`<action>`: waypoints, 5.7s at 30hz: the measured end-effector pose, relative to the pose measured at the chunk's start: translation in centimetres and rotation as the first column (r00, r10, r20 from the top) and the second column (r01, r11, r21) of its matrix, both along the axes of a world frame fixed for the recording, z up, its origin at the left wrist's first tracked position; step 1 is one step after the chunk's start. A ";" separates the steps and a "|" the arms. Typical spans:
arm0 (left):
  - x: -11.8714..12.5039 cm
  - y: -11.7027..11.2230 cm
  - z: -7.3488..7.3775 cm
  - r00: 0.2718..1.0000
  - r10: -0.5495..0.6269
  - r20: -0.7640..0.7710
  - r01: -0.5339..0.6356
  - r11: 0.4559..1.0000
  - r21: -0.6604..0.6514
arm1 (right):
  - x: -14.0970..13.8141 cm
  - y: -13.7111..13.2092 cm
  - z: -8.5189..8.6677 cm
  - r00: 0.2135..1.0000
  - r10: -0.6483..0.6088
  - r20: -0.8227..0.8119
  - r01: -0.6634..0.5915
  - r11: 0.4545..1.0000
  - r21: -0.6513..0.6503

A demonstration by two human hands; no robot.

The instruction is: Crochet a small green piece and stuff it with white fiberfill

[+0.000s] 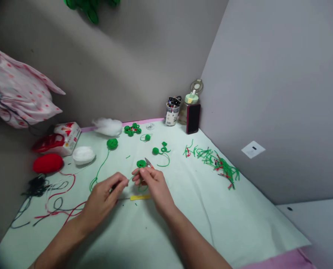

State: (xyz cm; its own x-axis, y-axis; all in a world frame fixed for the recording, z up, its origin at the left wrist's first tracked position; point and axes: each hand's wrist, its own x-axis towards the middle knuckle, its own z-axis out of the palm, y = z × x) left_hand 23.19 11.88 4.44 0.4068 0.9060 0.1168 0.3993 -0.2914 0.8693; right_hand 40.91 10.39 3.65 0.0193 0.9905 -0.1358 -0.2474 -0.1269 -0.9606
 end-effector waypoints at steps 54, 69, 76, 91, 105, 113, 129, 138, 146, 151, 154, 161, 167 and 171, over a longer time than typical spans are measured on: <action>-0.5 0.8 -1.6 0.976 0.153 0.156 -0.125 0.976 -0.178 | -1.1 0.1 -1.2 0.999 0.037 -0.004 -0.036 0.990 0.136; -0.1 0.4 -4.3 0.966 0.174 0.192 -0.163 0.984 -0.072 | -2.2 0.0 -3.0 0.822 0.111 0.559 -0.195 0.976 0.093; 0.2 0.3 -3.6 0.964 0.144 0.224 -0.122 0.986 -0.111 | -2.5 0.0 -2.8 0.834 0.099 0.542 -0.174 0.981 0.089; -2.4 3.0 -2.8 1.000 0.011 0.017 -0.010 0.998 -0.066 | -1.8 0.8 -3.9 0.799 0.033 0.600 -0.106 0.990 0.087; -5.6 21.8 0.7 0.861 0.371 -0.349 -0.215 0.886 0.412 | 0.9 -0.6 3.6 0.411 -0.105 0.906 -0.430 0.854 0.294; -4.6 26.2 -1.0 0.829 0.414 -0.376 -0.252 0.877 0.409 | 0.7 6.4 4.4 0.495 0.094 0.864 -0.424 0.894 0.146; -7.6 23.3 3.2 0.962 0.170 -0.214 -0.113 0.961 0.253 | -4.0 21.9 2.6 0.903 -0.102 0.417 -0.085 0.910 0.407; -9.4 23.5 5.3 0.922 0.353 -0.158 -0.259 0.866 0.427 | 2.0 21.2 3.3 0.937 -0.240 0.253 0.142 0.926 0.351; -1.8 19.9 4.1 0.981 -0.065 -0.183 0.121 0.943 0.311 | -2.7 19.6 3.8 0.973 -0.075 0.219 -0.006 0.937 0.350; -3.9 20.6 4.6 0.963 -0.158 -0.220 0.209 0.950 0.231 | -0.8 19.6 4.2 0.969 -0.146 0.201 0.069 0.935 0.348; -6.2 22.0 5.1 0.971 -0.092 -0.219 0.144 0.960 0.238 | 1.5 20.0 4.5 0.954 -0.260 0.148 0.192 0.911 0.364; -9.9 24.8 6.3 0.977 0.189 -0.097 -0.150 0.935 0.320 | 4.3 20.3 4.8 0.941 -0.321 0.103 0.272 0.903 0.333; -7.5 23.4 6.5 0.994 0.058 -0.088 -0.038 0.976 0.214 | 0.1 18.8 4.5 0.961 -0.085 0.264 -0.002 0.951 0.310; -5.7 21.5 6.0 0.991 -0.079 -0.104 0.093 0.986 0.140 | -2.7 18.6 4.6 0.929 -0.039 0.369 -0.104 0.927 0.359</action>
